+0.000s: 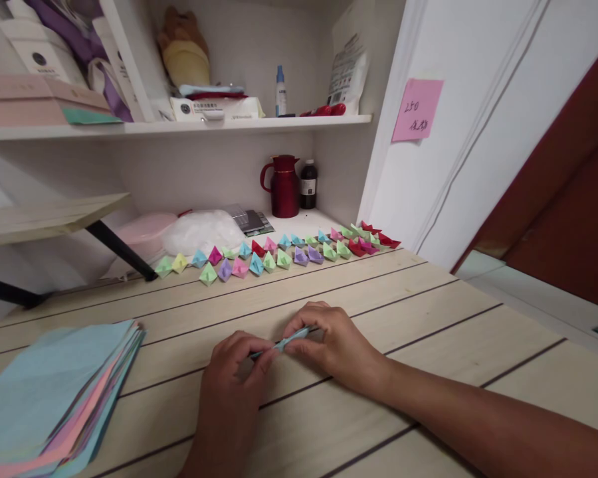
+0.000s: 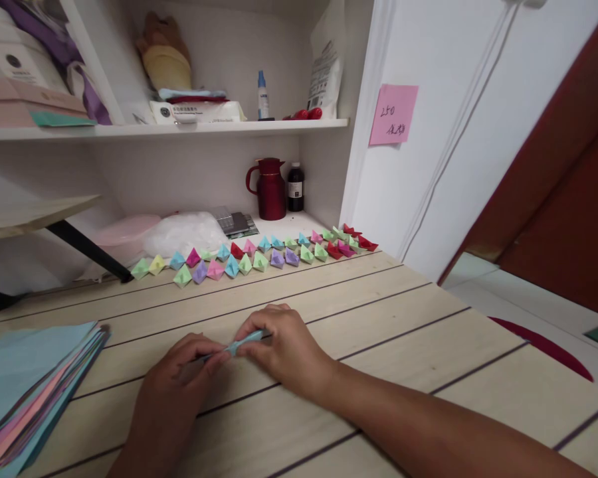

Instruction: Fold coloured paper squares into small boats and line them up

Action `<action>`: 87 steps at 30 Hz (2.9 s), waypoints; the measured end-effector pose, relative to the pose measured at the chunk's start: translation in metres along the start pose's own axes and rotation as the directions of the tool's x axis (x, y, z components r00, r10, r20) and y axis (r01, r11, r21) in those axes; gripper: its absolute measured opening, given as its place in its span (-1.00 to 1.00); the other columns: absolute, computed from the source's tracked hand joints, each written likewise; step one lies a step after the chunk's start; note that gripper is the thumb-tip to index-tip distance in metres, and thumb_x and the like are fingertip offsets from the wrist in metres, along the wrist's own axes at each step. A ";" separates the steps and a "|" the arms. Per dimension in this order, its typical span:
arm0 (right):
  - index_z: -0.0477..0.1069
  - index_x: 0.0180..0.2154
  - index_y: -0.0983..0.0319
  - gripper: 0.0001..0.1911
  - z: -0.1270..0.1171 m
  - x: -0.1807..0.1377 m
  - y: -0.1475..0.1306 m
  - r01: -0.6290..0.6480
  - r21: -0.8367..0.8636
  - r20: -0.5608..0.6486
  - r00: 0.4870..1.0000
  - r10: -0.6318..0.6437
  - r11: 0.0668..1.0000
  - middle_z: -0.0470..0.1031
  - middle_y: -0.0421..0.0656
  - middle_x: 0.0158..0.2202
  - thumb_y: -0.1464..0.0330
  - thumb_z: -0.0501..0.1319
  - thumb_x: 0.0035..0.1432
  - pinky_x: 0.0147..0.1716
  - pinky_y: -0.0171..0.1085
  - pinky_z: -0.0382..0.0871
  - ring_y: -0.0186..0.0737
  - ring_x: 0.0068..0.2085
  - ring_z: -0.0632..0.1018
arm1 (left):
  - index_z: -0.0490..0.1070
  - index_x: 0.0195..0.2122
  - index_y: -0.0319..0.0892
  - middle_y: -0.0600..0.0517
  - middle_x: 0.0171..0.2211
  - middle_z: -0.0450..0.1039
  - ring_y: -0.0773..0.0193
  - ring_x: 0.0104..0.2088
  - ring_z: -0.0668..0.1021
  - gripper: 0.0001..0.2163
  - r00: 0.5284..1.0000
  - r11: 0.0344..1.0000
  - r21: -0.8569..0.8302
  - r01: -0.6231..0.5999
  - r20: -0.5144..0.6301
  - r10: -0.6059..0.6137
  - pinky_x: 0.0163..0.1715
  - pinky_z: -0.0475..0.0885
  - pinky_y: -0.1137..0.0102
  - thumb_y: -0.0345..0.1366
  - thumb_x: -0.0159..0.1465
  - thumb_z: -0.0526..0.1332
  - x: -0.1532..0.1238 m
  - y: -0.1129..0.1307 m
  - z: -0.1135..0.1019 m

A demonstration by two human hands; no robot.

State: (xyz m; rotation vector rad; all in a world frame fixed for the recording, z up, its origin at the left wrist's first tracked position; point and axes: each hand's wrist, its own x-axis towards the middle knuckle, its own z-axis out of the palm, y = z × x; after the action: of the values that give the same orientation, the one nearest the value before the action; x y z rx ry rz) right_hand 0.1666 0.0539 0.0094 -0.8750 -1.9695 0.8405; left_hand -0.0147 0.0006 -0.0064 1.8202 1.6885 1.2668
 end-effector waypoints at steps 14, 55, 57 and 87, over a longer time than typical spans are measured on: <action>0.45 -0.15 0.16 -0.79 -0.003 -0.003 0.001 0.074 0.013 0.025 0.997 -0.074 0.997 0.53 -0.16 -0.25 0.47 0.24 0.14 -0.18 -0.25 0.37 -0.19 -0.18 0.51 | 0.54 -0.23 -0.11 0.06 -0.43 0.52 0.21 -0.37 0.54 -0.75 0.983 0.954 -0.238 0.184 0.052 -0.176 -0.29 0.42 0.33 -0.24 0.04 0.32 0.003 0.004 0.006; 0.48 -0.47 0.27 -0.48 0.011 0.000 0.006 -0.268 0.586 0.138 0.963 0.231 0.764 0.45 -0.20 -0.50 -0.05 0.13 0.18 -0.18 -0.24 0.32 -0.24 -0.36 0.46 | 0.56 -0.41 -0.17 0.07 -0.49 0.49 0.26 -0.41 0.46 -0.74 0.919 0.833 -0.388 0.394 0.152 -0.364 -0.37 0.33 0.42 -0.06 0.06 0.32 0.001 0.012 0.003; 0.49 -0.37 0.26 -0.52 0.011 -0.001 0.005 -0.231 0.558 0.161 0.972 0.169 0.797 0.48 -0.18 -0.40 -0.03 0.14 0.19 -0.15 -0.25 0.31 -0.24 -0.30 0.47 | 0.56 -0.37 -0.18 0.06 -0.46 0.52 0.24 -0.38 0.49 -0.73 0.909 0.788 -0.457 0.412 0.140 -0.394 -0.32 0.35 0.41 -0.06 0.06 0.32 0.002 0.014 0.002; 0.51 -0.36 0.20 -0.94 -0.003 -0.007 -0.003 0.284 -0.296 0.122 0.958 -0.259 0.912 0.60 -0.19 -0.28 0.46 0.29 0.15 -0.06 -0.16 0.22 -0.21 -0.18 0.53 | 0.49 -0.44 -0.05 0.16 -0.50 0.44 0.29 -0.40 0.51 -0.85 0.936 0.905 0.259 -0.338 -0.012 0.353 0.03 0.19 0.07 -0.39 0.24 0.19 -0.005 0.003 0.010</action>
State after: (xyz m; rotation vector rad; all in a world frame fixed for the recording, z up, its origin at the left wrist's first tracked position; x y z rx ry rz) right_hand 0.1715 0.0476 0.0103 -0.7239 -2.2698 0.4144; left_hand -0.0043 -0.0015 -0.0117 2.3410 1.6724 1.2954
